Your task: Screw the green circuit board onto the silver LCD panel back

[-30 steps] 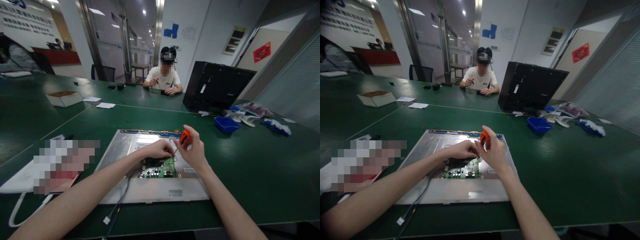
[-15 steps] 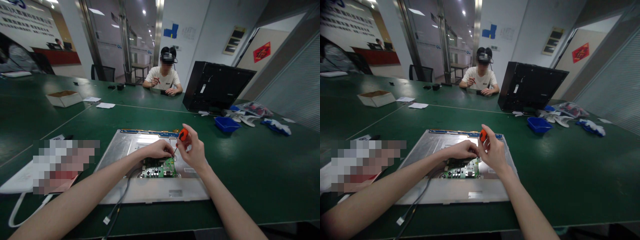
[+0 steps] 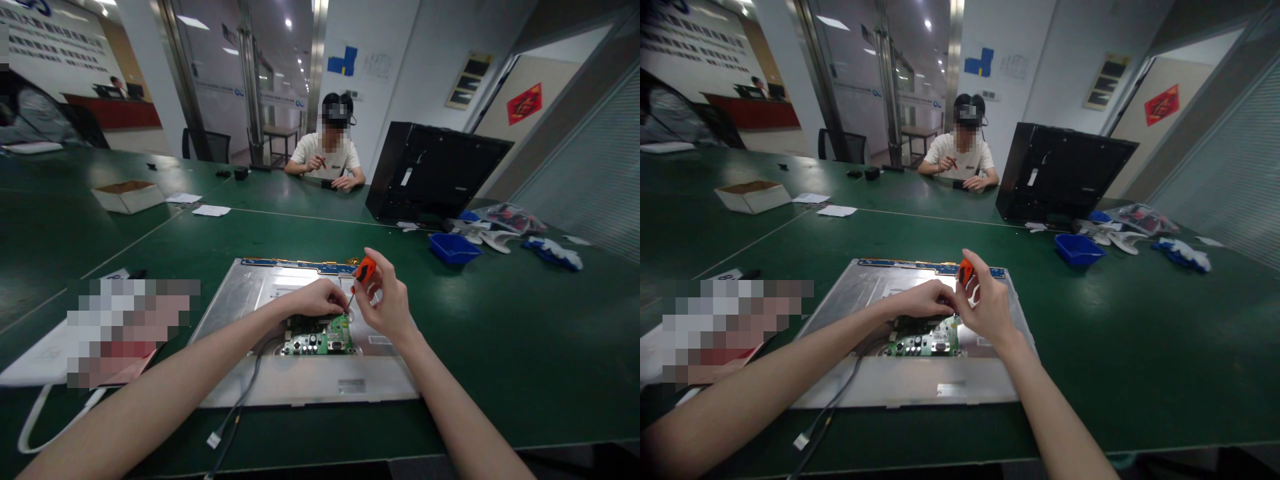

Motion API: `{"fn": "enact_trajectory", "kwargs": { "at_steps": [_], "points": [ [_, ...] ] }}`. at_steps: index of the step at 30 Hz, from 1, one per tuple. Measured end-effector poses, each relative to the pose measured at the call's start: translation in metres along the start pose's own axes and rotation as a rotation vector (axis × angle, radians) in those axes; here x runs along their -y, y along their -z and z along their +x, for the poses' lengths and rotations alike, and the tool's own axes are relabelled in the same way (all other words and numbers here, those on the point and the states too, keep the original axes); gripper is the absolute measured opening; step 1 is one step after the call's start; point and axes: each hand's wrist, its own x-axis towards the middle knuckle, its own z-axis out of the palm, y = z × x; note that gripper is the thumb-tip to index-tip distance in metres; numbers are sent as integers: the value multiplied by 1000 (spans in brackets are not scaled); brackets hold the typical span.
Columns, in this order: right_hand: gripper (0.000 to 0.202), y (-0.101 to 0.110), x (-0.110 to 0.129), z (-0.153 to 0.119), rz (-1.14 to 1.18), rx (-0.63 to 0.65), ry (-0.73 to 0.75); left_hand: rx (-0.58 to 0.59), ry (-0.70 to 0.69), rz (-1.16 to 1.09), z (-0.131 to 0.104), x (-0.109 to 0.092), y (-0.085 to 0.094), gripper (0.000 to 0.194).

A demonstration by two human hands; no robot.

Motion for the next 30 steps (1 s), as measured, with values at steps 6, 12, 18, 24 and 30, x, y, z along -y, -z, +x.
{"fn": "enact_trajectory", "kwargs": {
  "at_steps": [6, 12, 18, 24, 30],
  "points": [
    [59, -3, -3, -1, -17, -17, -39, -1, -2, 8, -1, -3, 0, 16],
    [57, -4, -8, -1, -96, -56, -9, -4, -7, 27, -1, -1, 0, 16],
    [57, -2, -4, -1, -22, -11, -20, -16, -17, 33, -1, 2, 0, 16],
    [56, -3, -2, -1, -2, -41, -40, -9, -2, 18, -1, 1, 0, 16],
    [56, -5, -7, -2, -92, -99, -32, -5, 3, 15, -1, 0, -1, 15]
  ]
}}
